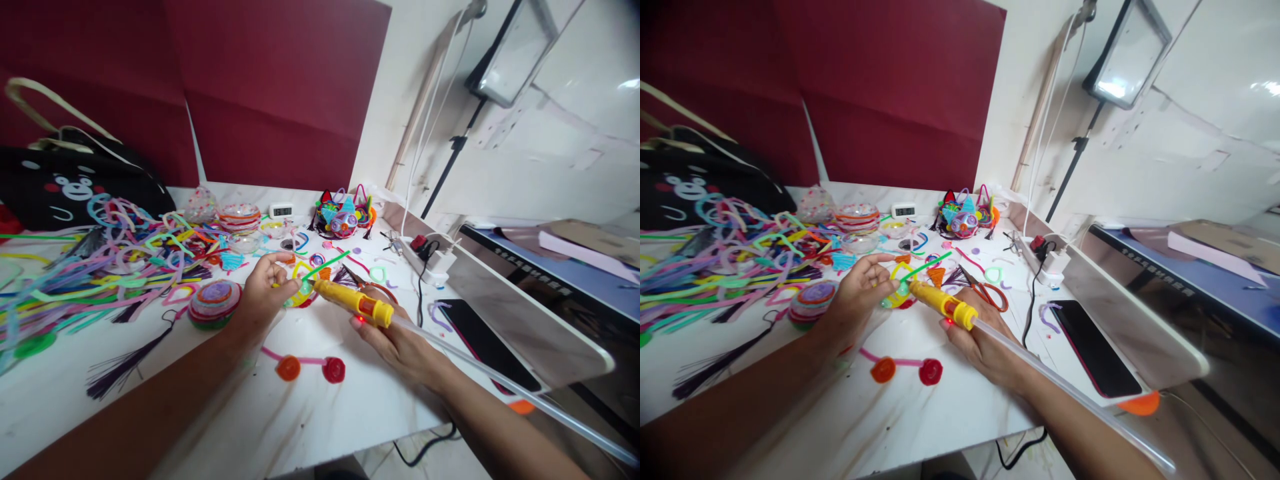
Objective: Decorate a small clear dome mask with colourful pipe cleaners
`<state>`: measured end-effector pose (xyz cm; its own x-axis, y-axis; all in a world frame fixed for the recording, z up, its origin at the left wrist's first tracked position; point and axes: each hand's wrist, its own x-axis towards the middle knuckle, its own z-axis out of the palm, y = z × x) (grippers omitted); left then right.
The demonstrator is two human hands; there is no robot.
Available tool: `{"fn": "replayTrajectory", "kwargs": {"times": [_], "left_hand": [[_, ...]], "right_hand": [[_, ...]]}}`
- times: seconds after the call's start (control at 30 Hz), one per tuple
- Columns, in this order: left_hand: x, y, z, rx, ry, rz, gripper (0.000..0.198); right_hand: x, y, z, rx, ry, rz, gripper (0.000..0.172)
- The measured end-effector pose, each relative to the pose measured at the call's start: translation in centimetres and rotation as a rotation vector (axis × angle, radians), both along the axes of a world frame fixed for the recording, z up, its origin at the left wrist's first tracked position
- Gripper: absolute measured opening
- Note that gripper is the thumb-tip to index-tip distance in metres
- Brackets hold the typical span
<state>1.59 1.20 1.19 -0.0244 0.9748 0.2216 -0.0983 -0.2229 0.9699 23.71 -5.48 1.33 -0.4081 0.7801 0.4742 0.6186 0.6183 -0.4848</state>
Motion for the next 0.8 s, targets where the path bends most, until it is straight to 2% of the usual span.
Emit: {"fn": "replayTrajectory", "kwargs": {"times": [0.8], "left_hand": [[0.06,0.0,-0.07,-0.004,0.001,0.008,0.042]], "right_hand": [[-0.14,-0.27,0.19,-0.017,-0.009,-0.013,0.01]]}}
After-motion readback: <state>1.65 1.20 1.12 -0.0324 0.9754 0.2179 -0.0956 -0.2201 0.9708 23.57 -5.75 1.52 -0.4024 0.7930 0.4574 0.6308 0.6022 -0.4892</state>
